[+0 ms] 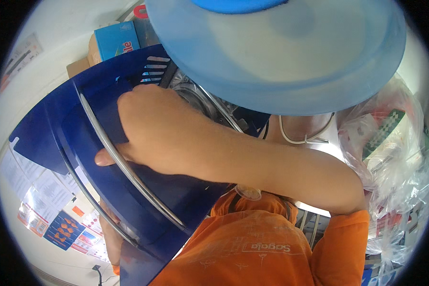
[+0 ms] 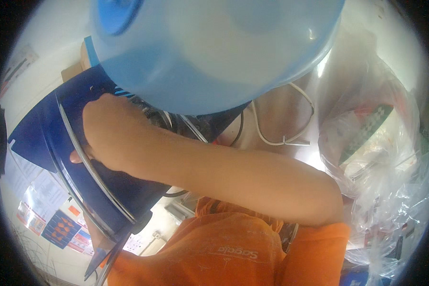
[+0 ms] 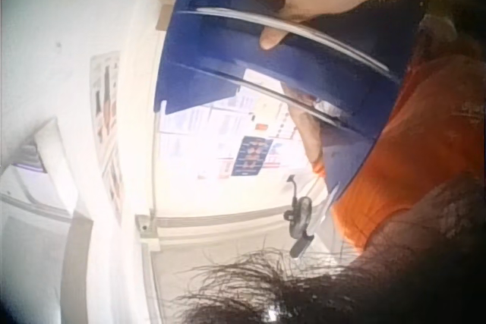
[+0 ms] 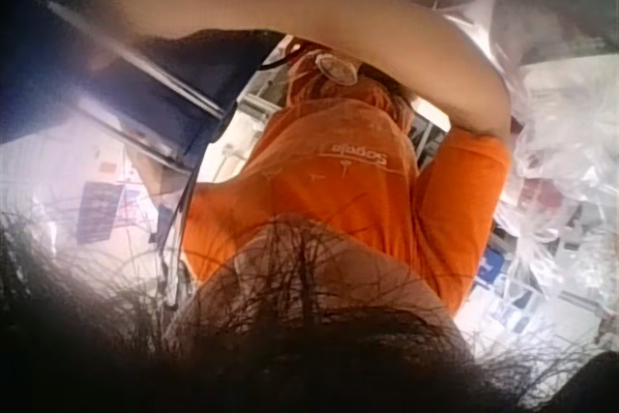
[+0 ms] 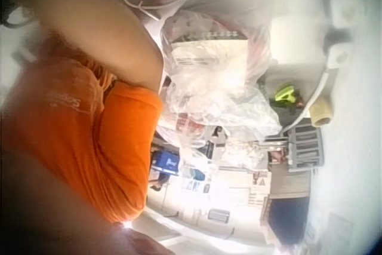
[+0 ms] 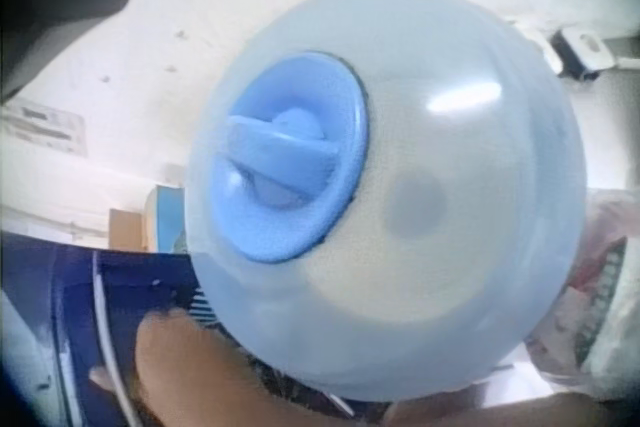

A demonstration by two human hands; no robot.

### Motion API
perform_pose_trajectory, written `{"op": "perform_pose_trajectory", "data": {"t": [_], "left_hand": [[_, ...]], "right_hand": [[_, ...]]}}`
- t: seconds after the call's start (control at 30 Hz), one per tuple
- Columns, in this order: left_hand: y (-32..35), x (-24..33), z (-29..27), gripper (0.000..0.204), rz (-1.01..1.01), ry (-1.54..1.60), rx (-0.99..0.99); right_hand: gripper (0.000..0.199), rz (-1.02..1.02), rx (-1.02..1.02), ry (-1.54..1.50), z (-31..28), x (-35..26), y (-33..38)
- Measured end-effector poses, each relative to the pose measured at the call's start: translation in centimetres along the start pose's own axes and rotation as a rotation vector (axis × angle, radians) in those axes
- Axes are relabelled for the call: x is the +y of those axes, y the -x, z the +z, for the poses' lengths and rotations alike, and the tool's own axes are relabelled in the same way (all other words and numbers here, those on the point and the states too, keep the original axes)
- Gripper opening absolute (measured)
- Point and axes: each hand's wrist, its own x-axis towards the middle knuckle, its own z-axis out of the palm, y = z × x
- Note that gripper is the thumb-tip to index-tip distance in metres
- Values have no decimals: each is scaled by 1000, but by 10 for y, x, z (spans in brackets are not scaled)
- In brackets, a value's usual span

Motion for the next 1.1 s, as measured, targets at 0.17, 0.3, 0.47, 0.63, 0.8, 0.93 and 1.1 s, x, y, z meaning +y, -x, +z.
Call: {"op": "perform_pose_trajectory", "data": {"t": [0.17, 0.3, 0.47, 0.63, 0.8, 0.93, 1.1], "left_hand": [[5, 7, 1, 132, -5, 2, 9], [-6, 0, 1, 133, 35, 36, -14], [-4, 2, 0, 134, 85, 61, -21], [-7, 0, -2, 124, 214, 71, -96], [2, 12, -2, 114, 326, 45, -113], [-16, 11, -3, 106, 442, 95, -164], [-9, 23, 8, 95, 589, 183, -182]], "right_hand": [[59, -6, 27, 29, -2, -3, 0], [58, -26, 30, 45, 1, 2, 0], [43, -107, 14, 124, 0, -5, 6], [46, 11, 84, 207, -5, -30, 25], [83, 38, 141, 410, 14, -97, 51], [106, 110, 72, 905, 43, -93, -13], [97, 224, -91, 988, 26, -88, -42]]}}
